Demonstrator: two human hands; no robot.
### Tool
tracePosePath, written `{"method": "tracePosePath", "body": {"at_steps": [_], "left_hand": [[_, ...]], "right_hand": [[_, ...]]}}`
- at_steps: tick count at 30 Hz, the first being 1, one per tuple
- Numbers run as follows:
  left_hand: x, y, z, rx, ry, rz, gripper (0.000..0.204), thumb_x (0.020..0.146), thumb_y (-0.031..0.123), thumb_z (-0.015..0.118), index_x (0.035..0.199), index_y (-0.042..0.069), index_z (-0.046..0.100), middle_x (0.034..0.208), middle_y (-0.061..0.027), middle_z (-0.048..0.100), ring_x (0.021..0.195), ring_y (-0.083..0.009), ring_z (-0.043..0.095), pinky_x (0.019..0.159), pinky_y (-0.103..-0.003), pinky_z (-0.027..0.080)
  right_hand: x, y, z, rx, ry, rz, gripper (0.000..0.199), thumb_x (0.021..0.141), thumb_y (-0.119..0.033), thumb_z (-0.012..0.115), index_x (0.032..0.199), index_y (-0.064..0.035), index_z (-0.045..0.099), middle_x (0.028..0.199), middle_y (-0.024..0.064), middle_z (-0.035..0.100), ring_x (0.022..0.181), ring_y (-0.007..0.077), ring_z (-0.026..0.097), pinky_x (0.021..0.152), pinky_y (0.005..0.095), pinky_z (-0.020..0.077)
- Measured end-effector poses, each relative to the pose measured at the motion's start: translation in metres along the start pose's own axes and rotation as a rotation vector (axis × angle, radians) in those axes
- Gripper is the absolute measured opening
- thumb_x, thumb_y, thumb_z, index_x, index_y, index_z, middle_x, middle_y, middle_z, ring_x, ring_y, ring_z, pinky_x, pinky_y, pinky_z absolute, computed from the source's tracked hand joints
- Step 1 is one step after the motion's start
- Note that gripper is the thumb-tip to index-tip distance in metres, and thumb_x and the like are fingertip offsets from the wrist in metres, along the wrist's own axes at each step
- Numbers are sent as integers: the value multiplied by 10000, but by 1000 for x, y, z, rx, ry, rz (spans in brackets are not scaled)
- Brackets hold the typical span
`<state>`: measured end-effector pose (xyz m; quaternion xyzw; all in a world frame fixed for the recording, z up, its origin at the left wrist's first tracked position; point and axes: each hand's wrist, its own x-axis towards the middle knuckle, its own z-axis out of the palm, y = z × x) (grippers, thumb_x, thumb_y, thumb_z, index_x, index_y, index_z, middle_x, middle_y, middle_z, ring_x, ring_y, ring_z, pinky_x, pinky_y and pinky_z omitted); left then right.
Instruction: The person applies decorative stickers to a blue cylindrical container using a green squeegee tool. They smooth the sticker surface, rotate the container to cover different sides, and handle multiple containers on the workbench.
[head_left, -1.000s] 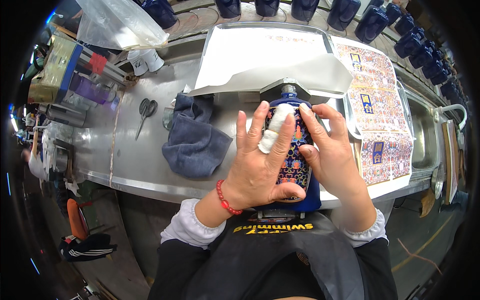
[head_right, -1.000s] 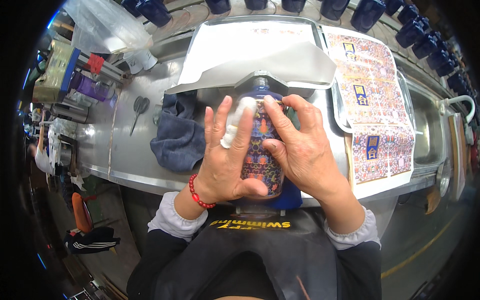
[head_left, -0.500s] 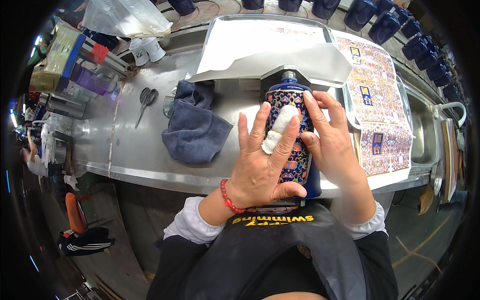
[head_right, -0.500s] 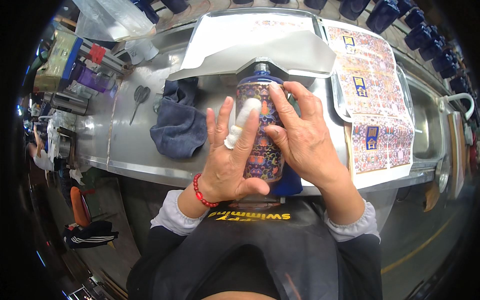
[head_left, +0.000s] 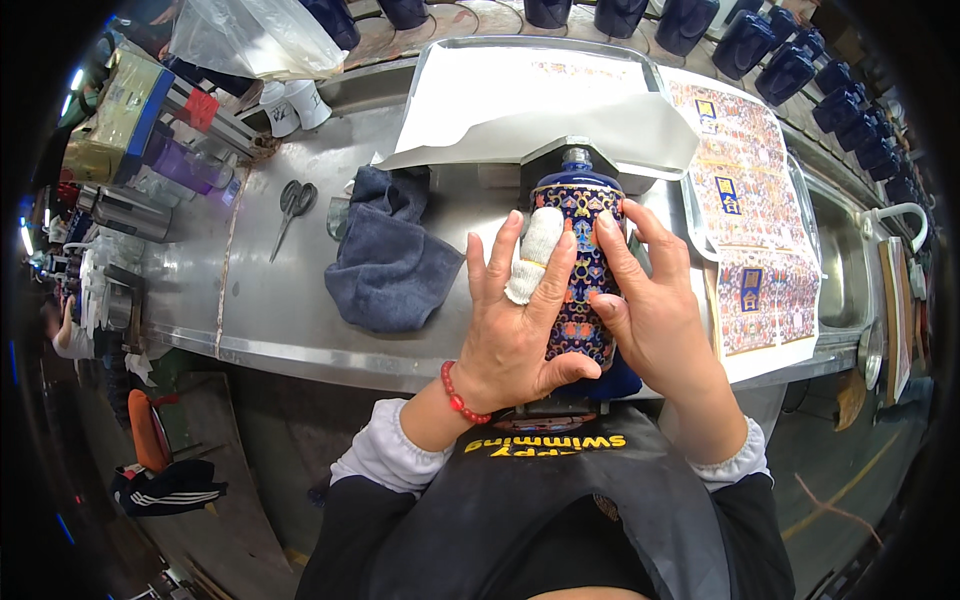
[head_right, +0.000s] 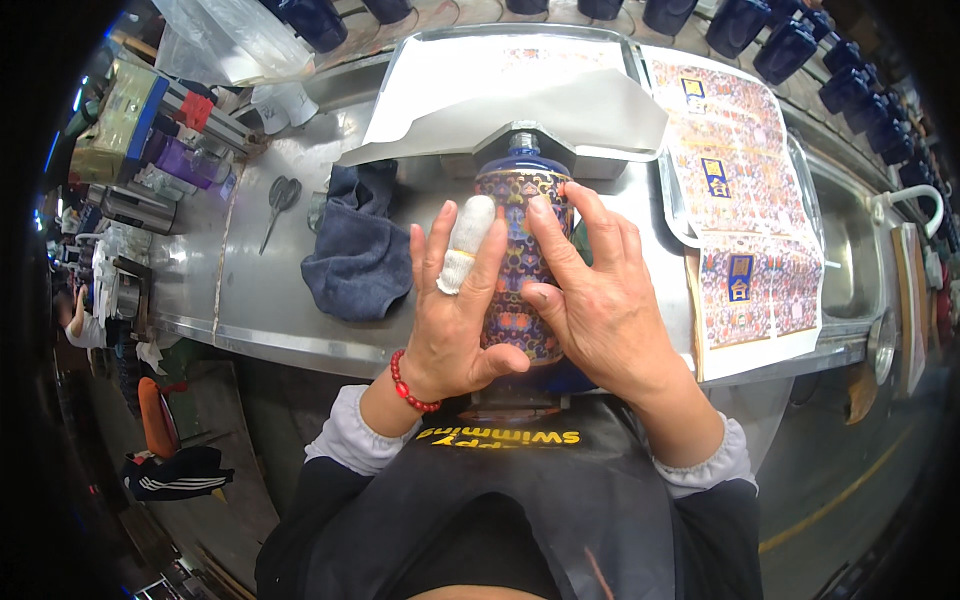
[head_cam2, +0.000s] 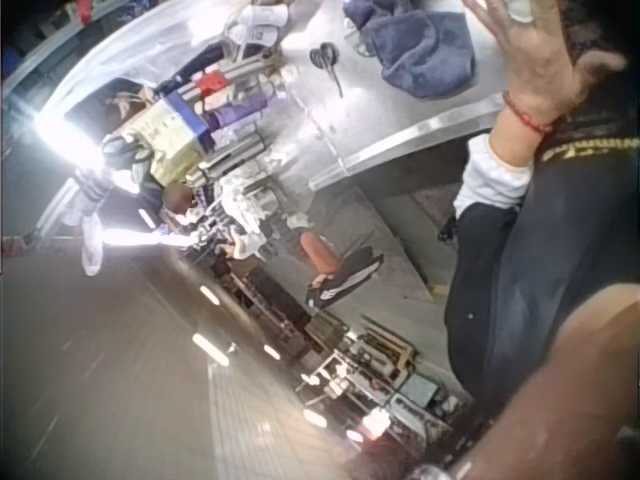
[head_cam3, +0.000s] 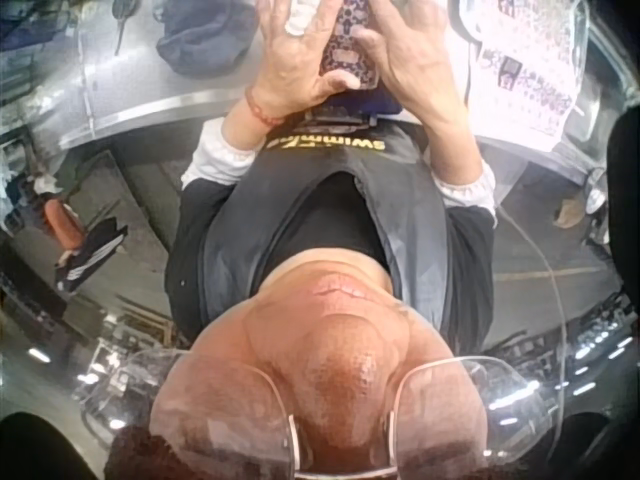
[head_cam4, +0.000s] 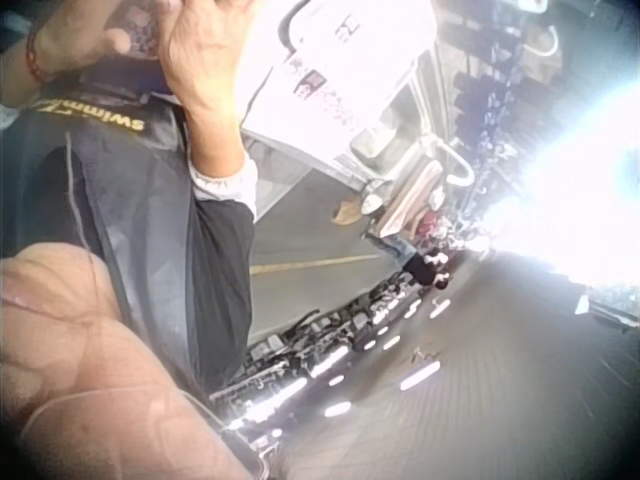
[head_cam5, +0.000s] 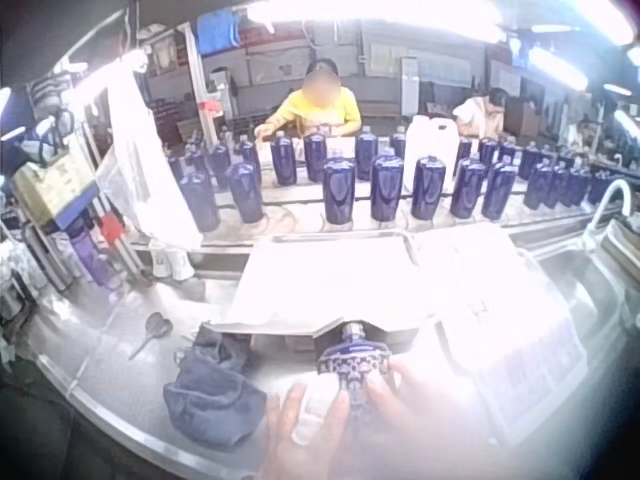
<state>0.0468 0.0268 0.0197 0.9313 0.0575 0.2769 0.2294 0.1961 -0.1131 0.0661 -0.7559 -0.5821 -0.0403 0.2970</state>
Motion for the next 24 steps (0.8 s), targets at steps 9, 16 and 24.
{"method": "tracePosePath", "body": {"at_steps": [9, 16, 24], "left_hand": [[1, 6, 3, -30, 15, 43, 1092, 859, 866, 377, 1577, 43, 368, 1576, -200, 410, 1519, -458, 185, 1194, -653, 2], [-13, 3, -2, -202, 168, -84, 1072, 910, 837, 310, 1555, -16, 378, 1550, -262, 415, 1512, -493, 160, 1202, -624, -6], [-20, 9, 3, -4, 45, -50, 1047, 908, 833, 320, 1507, -13, 466, 1543, -271, 413, 1499, -501, 186, 1183, -675, 8]], "right_hand": [[-2, 4, 3, 31, 18, -12, 620, 898, -228, 724, 1456, -46, 526, 1457, 225, 439, 1226, 430, 490, 1039, 497, 430], [-10, 2, 0, 160, -4, 102, 644, 901, -232, 721, 1481, -52, 504, 1493, 233, 412, 1239, 429, 489, 1059, 485, 421], [-20, -5, -3, 38, -50, 2, 668, 891, -261, 725, 1497, -86, 504, 1499, 242, 395, 1246, 428, 471, 1062, 502, 412]]}}
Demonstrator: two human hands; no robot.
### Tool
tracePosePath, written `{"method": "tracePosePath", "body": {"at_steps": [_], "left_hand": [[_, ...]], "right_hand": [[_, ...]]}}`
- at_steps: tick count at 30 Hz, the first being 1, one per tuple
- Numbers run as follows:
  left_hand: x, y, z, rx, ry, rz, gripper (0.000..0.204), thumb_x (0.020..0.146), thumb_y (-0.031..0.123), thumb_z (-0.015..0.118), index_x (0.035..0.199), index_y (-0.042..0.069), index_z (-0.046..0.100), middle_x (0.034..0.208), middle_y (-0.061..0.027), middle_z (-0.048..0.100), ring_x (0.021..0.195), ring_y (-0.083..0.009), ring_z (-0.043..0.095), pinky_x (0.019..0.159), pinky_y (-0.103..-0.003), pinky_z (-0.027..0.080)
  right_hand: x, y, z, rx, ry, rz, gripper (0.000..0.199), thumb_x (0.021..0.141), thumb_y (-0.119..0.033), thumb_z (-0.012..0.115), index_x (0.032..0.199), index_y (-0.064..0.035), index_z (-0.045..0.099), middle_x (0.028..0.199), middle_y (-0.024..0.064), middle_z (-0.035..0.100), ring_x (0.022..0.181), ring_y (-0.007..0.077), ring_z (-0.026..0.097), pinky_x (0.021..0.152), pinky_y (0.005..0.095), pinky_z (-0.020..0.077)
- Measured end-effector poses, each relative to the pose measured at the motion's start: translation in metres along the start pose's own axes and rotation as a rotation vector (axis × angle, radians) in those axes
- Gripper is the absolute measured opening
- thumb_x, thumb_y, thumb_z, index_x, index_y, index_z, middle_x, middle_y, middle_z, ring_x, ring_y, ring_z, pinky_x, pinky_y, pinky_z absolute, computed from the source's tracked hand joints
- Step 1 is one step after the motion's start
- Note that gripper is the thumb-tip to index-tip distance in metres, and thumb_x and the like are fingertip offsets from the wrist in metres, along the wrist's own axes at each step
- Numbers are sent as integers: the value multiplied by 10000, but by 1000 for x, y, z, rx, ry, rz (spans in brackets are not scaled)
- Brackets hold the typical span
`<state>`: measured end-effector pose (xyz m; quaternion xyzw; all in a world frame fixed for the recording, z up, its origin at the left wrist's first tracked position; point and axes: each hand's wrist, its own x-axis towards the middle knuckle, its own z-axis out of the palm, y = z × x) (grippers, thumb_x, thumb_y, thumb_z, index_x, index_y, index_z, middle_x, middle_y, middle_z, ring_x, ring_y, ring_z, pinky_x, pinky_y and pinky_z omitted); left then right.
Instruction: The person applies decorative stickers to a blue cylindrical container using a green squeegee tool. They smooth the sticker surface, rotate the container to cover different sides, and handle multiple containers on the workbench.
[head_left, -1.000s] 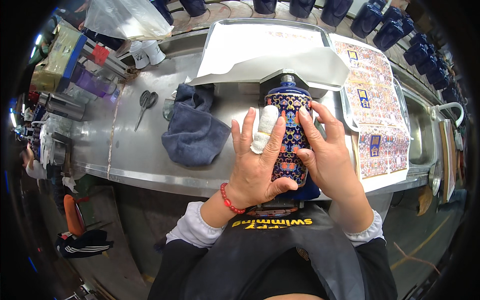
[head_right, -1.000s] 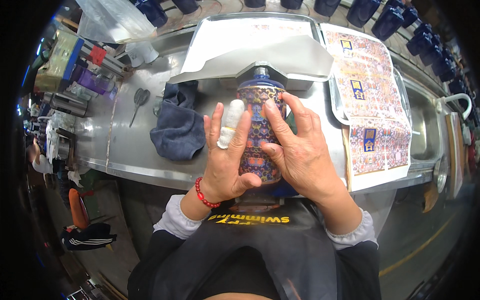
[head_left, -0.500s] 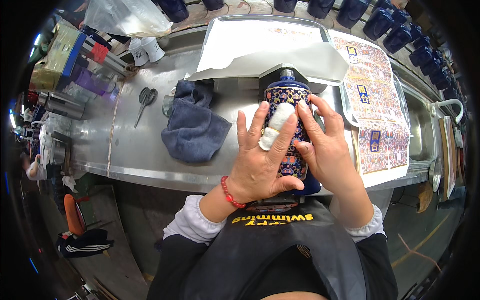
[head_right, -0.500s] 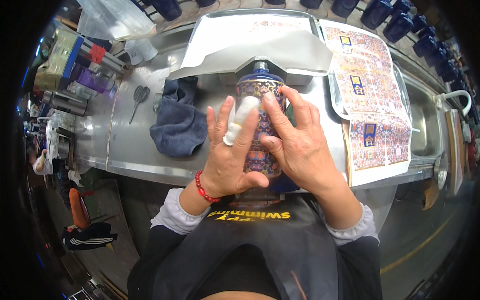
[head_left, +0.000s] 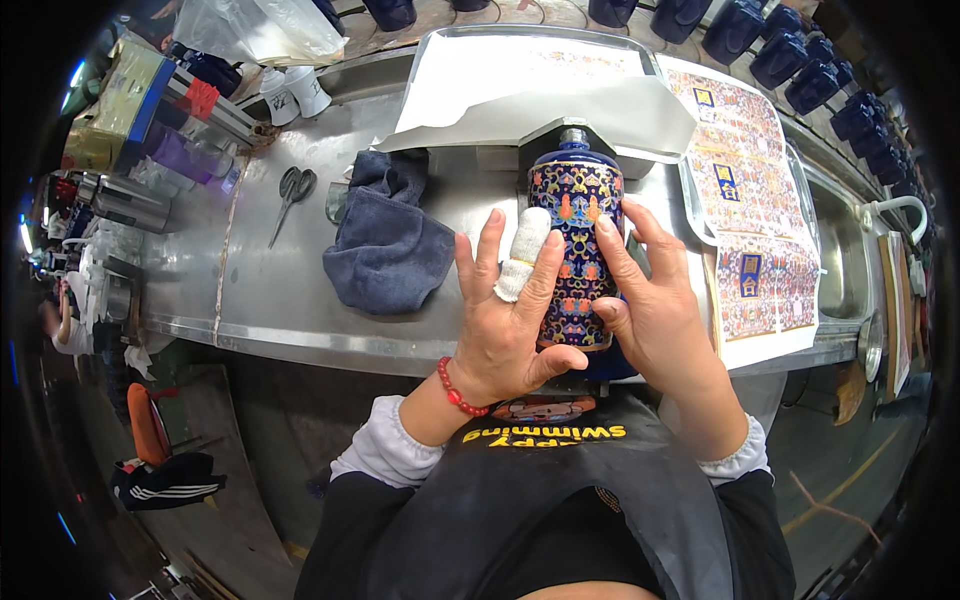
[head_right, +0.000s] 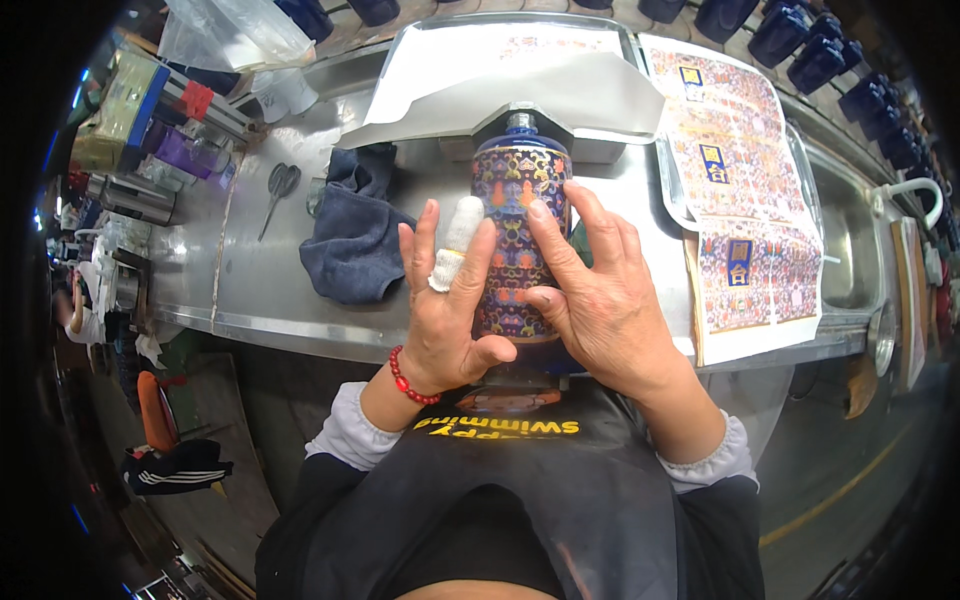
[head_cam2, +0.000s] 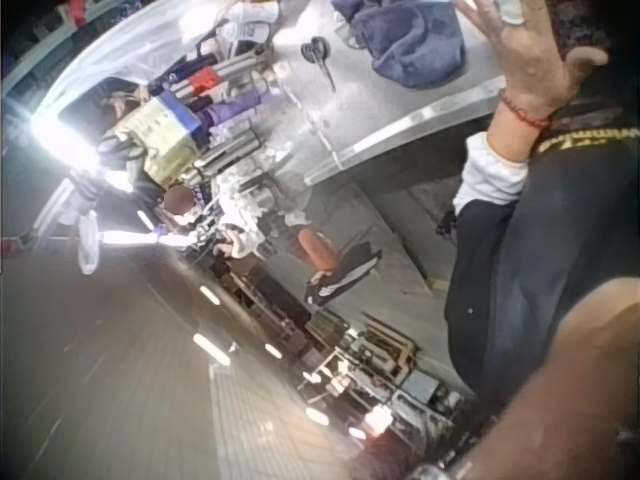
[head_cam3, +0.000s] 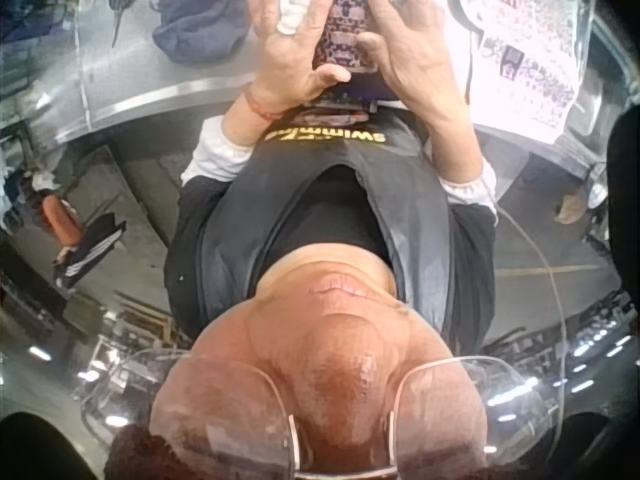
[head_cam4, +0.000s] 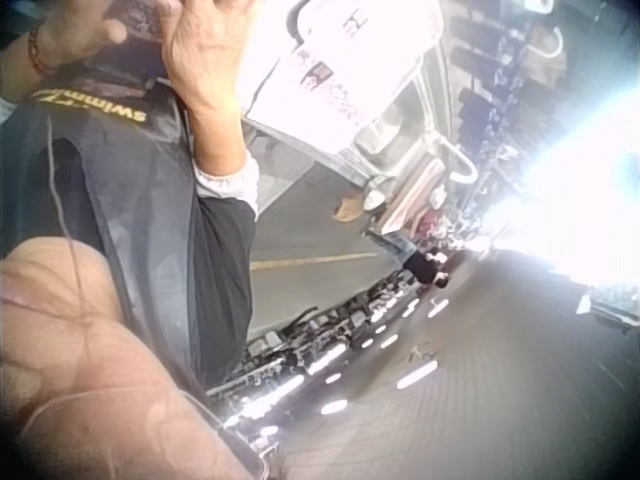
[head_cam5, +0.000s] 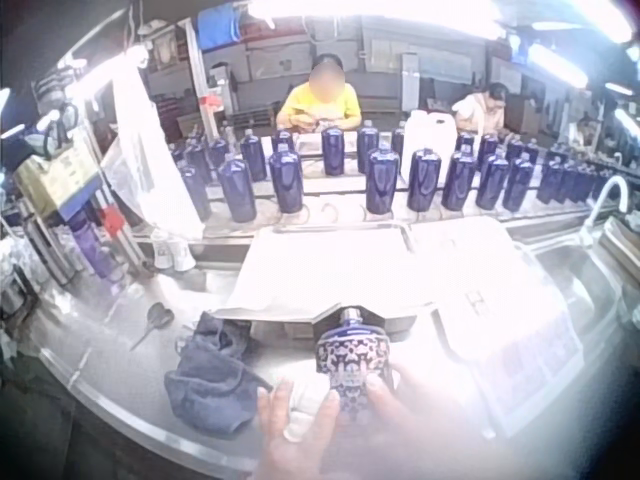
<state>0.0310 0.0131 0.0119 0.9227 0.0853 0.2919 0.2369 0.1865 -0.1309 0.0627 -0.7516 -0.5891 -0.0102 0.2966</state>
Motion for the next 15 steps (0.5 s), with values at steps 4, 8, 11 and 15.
{"method": "tracePosePath", "body": {"at_steps": [4, 8, 11, 15], "left_hand": [[4, 0, -3, 53, -1, 42, 1029, 906, 827, 344, 1487, -9, 493, 1536, -245, 437, 1497, -482, 224, 1186, -675, 15], [5, -1, -2, 62, 11, 64, 1013, 906, 821, 358, 1470, -7, 513, 1530, -218, 457, 1492, -464, 253, 1190, -670, 19], [6, -3, -1, 52, 9, 85, 1023, 902, 824, 363, 1487, -6, 490, 1528, -211, 463, 1489, -462, 261, 1190, -668, 25], [8, -3, 1, -84, 45, 43, 1055, 892, 834, 364, 1541, 3, 410, 1543, -207, 446, 1490, -457, 264, 1191, -662, 28]], "right_hand": [[2, -2, 1, -19, 7, 1, 688, 879, -264, 737, 1501, -90, 501, 1499, 240, 395, 1235, 428, 471, 1064, 503, 412], [3, -4, 1, -52, 17, -3, 702, 869, -262, 746, 1504, -93, 500, 1497, 239, 397, 1232, 429, 472, 1059, 503, 416], [3, -4, 1, -58, 6, -5, 707, 863, -252, 751, 1505, -95, 500, 1495, 240, 398, 1230, 431, 471, 1056, 505, 419], [3, -3, 1, -25, 13, -5, 710, 856, -232, 756, 1505, -96, 501, 1494, 240, 400, 1223, 435, 474, 1053, 509, 421]]}}
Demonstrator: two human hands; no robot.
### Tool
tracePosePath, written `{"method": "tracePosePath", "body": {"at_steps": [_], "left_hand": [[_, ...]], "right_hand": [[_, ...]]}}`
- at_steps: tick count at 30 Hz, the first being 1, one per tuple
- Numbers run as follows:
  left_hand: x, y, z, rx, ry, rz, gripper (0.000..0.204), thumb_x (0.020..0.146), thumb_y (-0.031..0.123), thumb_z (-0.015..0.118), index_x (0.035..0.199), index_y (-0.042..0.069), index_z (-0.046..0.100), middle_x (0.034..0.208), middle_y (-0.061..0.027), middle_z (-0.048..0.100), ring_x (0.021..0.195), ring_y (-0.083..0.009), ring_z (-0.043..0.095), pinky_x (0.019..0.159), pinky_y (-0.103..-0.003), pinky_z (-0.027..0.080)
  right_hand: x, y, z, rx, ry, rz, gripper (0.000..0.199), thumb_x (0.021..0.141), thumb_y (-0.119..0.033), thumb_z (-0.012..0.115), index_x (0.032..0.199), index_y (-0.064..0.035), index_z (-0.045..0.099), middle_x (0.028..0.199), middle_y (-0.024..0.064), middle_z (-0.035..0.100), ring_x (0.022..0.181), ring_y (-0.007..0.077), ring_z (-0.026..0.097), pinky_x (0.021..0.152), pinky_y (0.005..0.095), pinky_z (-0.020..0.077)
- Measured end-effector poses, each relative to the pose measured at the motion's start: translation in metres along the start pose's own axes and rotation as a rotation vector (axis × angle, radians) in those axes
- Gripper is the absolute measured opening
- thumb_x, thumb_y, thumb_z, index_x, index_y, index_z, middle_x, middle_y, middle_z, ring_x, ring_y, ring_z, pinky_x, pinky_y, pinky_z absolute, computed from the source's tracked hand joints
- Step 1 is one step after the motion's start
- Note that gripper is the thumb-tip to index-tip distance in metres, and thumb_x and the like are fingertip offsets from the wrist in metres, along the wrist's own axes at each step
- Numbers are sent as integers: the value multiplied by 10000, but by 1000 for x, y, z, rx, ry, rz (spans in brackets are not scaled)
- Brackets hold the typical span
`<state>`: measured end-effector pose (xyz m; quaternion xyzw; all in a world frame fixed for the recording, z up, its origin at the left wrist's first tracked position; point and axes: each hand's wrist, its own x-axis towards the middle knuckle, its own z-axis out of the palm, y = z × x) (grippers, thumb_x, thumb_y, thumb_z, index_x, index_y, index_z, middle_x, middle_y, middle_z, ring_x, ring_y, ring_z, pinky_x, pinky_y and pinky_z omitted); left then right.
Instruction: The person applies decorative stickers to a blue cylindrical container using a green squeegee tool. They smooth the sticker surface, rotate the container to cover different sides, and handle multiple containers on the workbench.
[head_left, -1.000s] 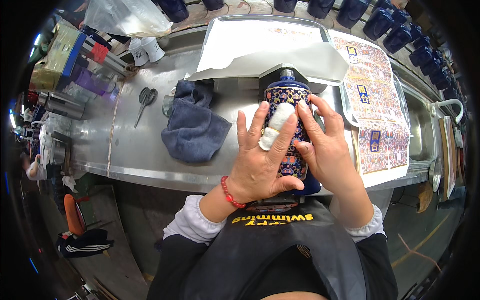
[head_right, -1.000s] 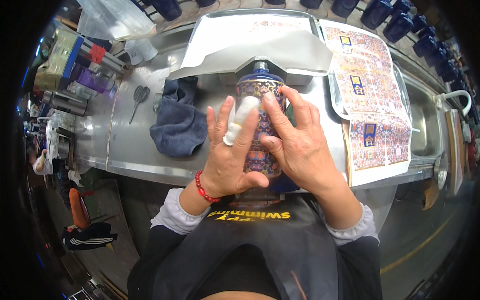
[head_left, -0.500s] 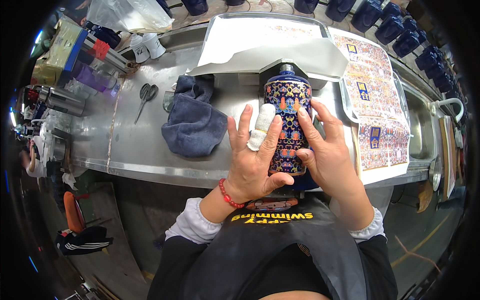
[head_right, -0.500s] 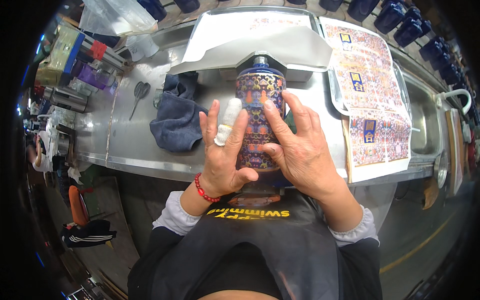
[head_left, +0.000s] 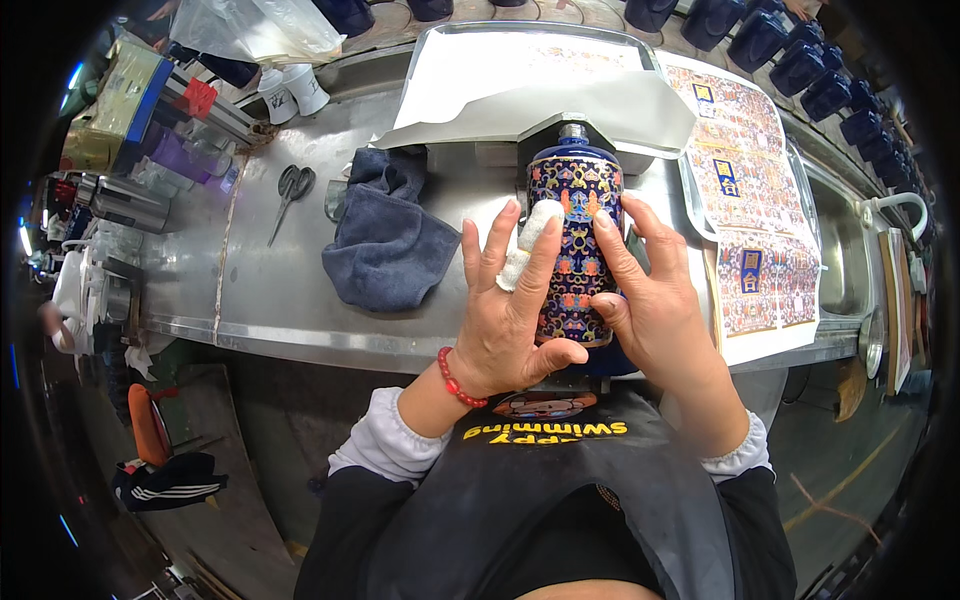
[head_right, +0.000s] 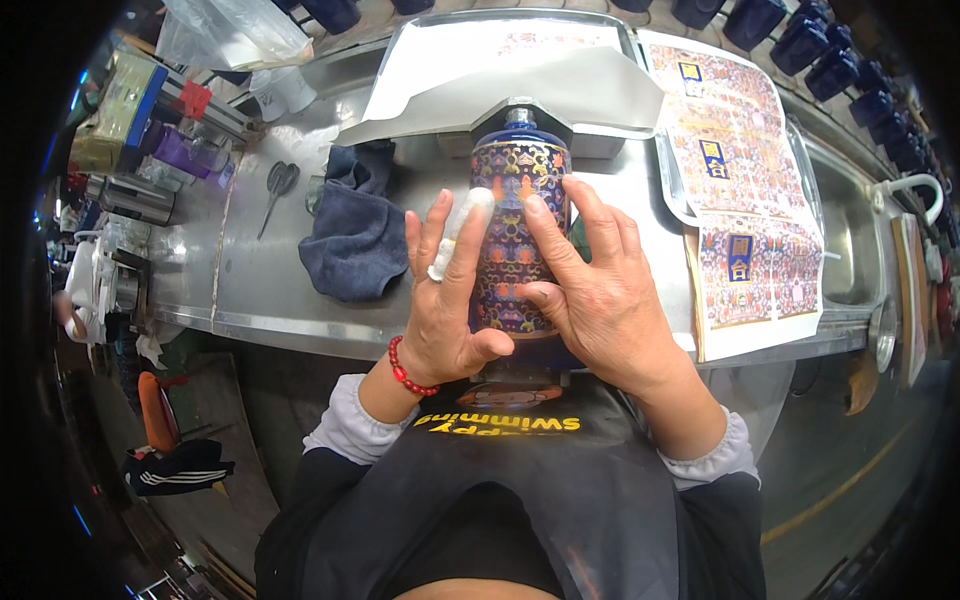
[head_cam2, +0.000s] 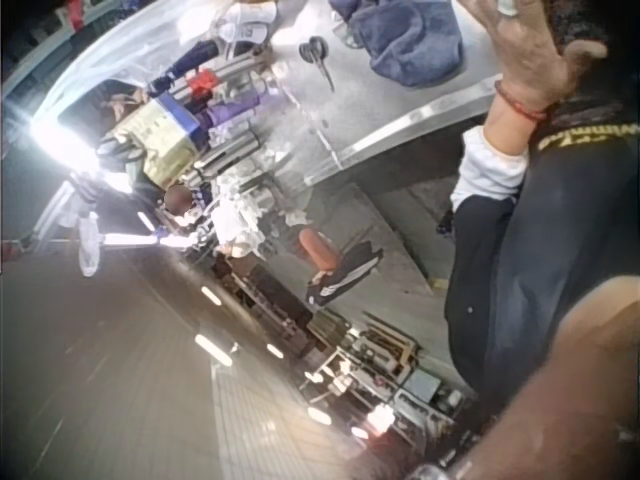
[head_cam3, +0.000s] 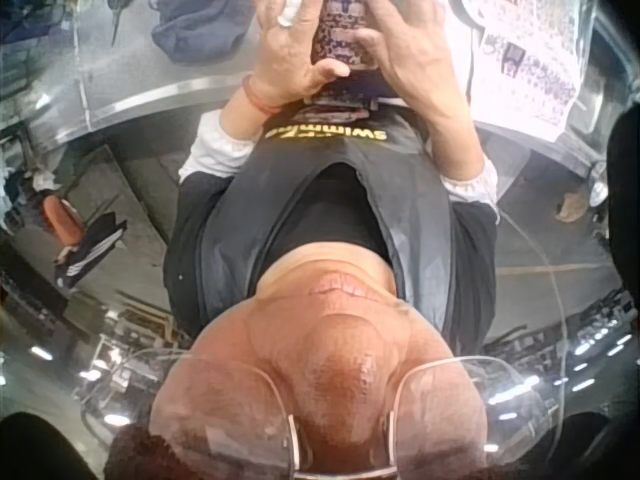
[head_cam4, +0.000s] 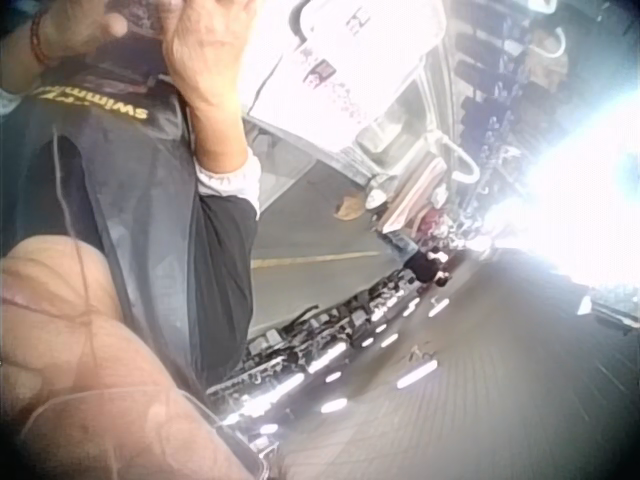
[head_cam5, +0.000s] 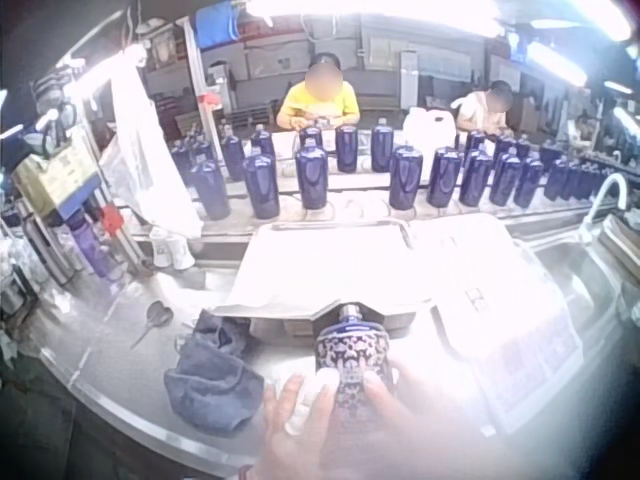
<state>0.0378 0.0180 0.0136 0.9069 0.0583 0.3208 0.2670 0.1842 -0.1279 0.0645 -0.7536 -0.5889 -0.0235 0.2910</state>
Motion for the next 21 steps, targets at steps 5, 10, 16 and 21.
{"method": "tracePosePath", "body": {"at_steps": [5, 10, 16, 21], "left_hand": [[2, 12, 8, 164, -38, 49, 1083, 887, 845, 340, 1579, 11, 342, 1569, -207, 414, 1515, -456, 212, 1200, -644, 6], [-2, 9, 6, -102, 92, -15, 1119, 899, 839, 330, 1578, -49, 286, 1575, -224, 405, 1536, -450, 157, 1207, -624, -21], [-13, 19, 4, 172, -30, -19, 1091, 913, 829, 305, 1575, -39, 308, 1575, -247, 381, 1517, -489, 155, 1188, -660, -4], [-12, 25, 1, 148, -36, -61, 1013, 946, 789, 300, 1556, -16, 370, 1571, -243, 393, 1513, -500, 155, 1193, -652, -8]], "right_hand": [[-1, 2, 3, -11, 17, -9, 707, 856, -208, 753, 1503, -84, 497, 1497, 239, 400, 1226, 437, 477, 1054, 507, 421], [-5, 8, 5, 52, 18, -7, 687, 878, -203, 734, 1499, -45, 483, 1518, 242, 380, 1254, 435, 468, 1066, 500, 415], [-9, 8, 5, 62, 4, -9, 679, 893, -201, 719, 1499, -24, 468, 1523, 246, 374, 1263, 431, 466, 1075, 493, 409], [-10, 6, 5, 49, -5, 1, 685, 889, -201, 724, 1499, -23, 467, 1521, 245, 377, 1260, 430, 467, 1072, 492, 410]]}}
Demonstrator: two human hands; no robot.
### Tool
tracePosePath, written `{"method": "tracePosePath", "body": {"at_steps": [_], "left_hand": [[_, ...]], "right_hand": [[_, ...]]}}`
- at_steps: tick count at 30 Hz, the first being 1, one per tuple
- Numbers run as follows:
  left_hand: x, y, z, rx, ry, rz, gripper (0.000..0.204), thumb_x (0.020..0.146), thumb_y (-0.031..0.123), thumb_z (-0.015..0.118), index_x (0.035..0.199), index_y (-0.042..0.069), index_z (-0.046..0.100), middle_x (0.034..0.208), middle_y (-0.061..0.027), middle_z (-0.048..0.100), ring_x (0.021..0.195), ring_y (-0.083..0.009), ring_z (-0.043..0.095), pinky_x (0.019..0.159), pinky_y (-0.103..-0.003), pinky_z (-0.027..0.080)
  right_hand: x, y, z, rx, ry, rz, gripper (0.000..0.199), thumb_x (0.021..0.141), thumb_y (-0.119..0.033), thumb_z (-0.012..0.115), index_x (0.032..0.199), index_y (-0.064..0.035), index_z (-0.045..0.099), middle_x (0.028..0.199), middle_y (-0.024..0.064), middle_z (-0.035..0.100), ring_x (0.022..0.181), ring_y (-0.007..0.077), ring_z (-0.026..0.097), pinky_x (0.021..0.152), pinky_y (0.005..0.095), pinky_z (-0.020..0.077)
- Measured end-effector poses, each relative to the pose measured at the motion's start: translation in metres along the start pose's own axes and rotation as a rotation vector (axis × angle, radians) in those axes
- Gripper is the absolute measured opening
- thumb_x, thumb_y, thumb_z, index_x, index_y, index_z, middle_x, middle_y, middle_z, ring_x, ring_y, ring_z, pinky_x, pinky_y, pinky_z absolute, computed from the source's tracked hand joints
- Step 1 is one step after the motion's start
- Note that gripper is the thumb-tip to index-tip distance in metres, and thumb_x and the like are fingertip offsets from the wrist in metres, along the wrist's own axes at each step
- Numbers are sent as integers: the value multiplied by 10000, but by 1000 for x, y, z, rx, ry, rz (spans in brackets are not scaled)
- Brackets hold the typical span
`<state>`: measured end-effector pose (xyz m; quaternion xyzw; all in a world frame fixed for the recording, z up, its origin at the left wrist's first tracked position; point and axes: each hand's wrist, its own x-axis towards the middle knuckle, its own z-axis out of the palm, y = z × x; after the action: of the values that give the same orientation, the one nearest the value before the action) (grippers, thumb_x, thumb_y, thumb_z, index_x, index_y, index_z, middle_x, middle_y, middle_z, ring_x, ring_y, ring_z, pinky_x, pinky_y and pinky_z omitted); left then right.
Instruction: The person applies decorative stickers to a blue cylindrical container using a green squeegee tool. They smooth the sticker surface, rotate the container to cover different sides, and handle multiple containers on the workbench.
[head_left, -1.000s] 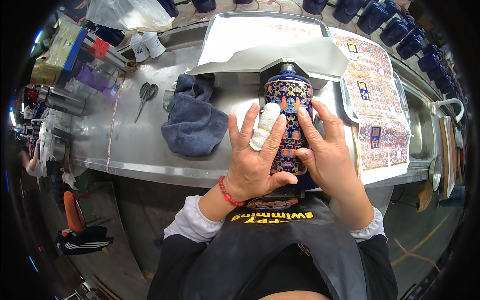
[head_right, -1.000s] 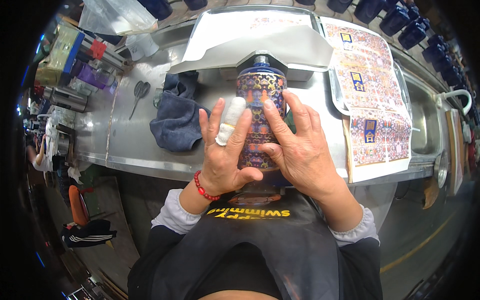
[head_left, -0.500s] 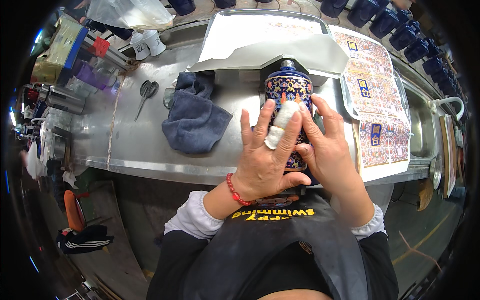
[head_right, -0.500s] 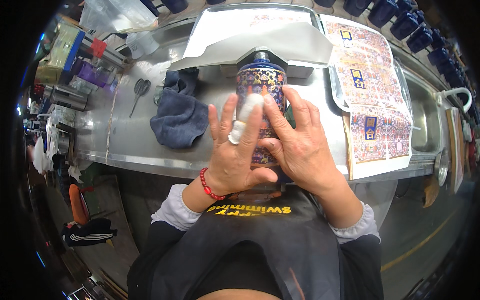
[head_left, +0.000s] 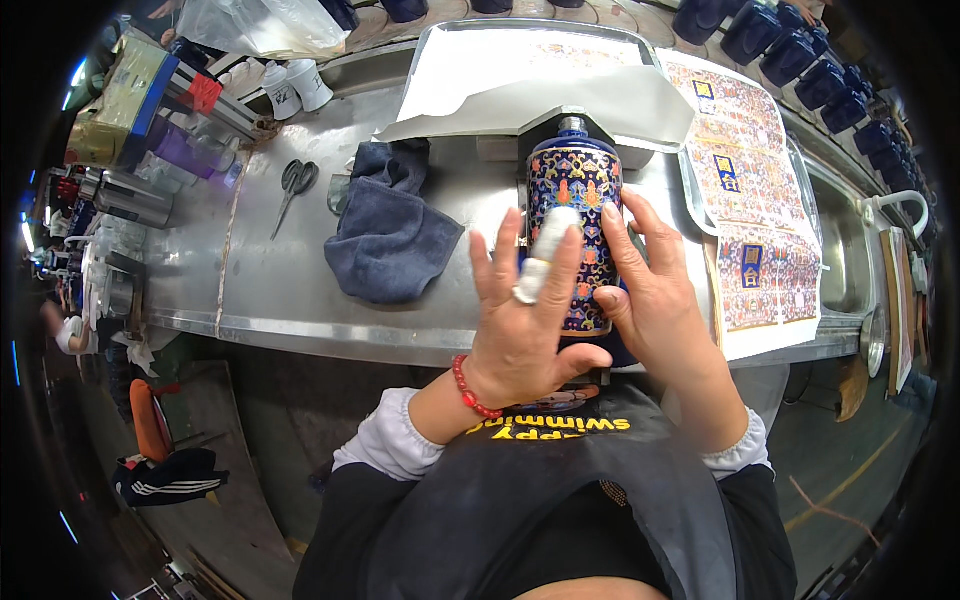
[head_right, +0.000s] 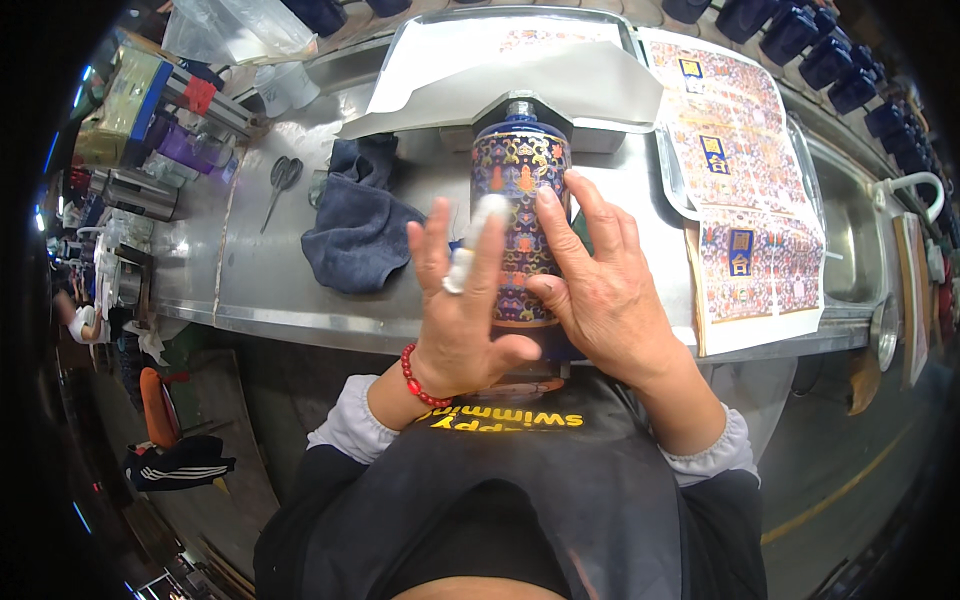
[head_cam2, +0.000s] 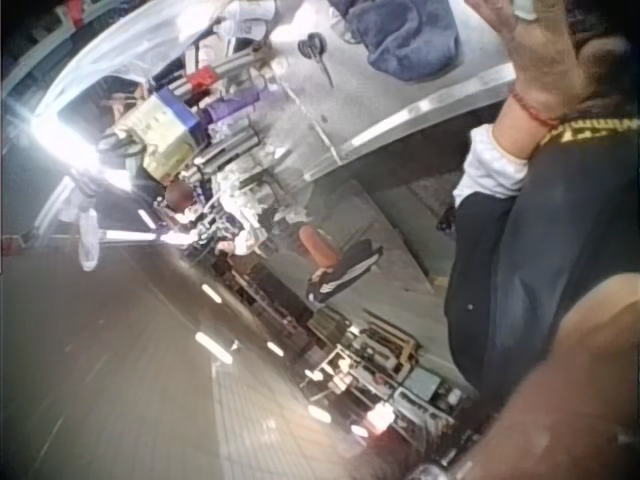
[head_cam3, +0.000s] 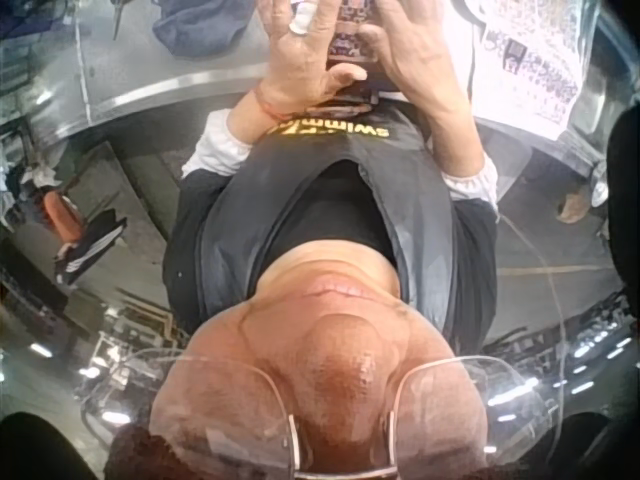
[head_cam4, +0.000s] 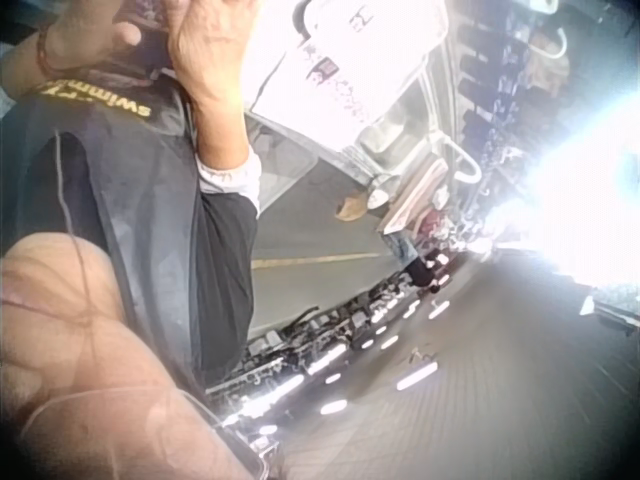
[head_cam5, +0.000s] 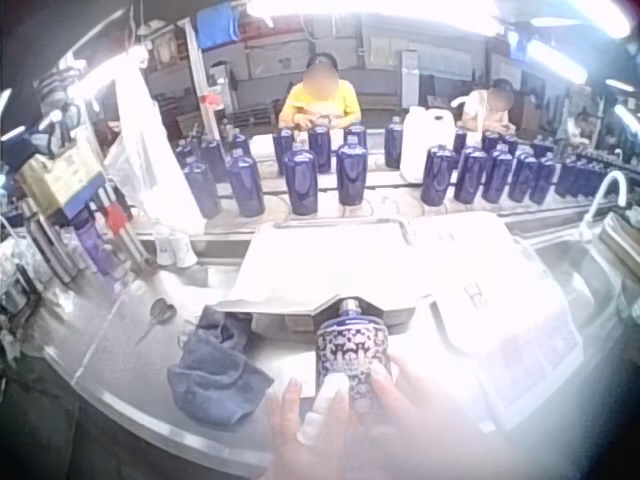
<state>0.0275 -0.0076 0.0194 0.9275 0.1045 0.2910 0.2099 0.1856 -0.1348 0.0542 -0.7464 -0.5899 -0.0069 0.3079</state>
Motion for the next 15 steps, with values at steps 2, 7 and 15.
{"method": "tracePosePath", "body": {"at_steps": [2, 7, 15], "left_hand": [[-1, -3, -4, -61, 68, -44, 954, 973, 759, 294, 1526, -5, 437, 1566, -244, 403, 1510, -503, 145, 1199, -638, -15], [-3, -1, -1, 56, 28, -20, 928, 972, 761, 308, 1468, 9, 528, 1531, -232, 442, 1471, -487, 203, 1197, -652, 1], [1, -2, 0, 77, 2, 8, 964, 953, 780, 322, 1500, 3, 478, 1528, -205, 445, 1447, -484, 241, 1190, -666, 21]], "right_hand": [[0, 1, 0, 6, 8, -7, 686, 888, -201, 726, 1498, -25, 469, 1520, 246, 378, 1259, 432, 468, 1071, 492, 411], [0, 2, 0, 6, -16, 7, 654, 954, -301, 663, 1513, -30, 458, 1547, 244, 370, 1314, 419, 458, 1109, 483, 386], [1, 1, 0, 5, 2, -11, 677, 885, -196, 729, 1487, -13, 479, 1522, 257, 373, 1259, 444, 470, 1067, 505, 415]]}}
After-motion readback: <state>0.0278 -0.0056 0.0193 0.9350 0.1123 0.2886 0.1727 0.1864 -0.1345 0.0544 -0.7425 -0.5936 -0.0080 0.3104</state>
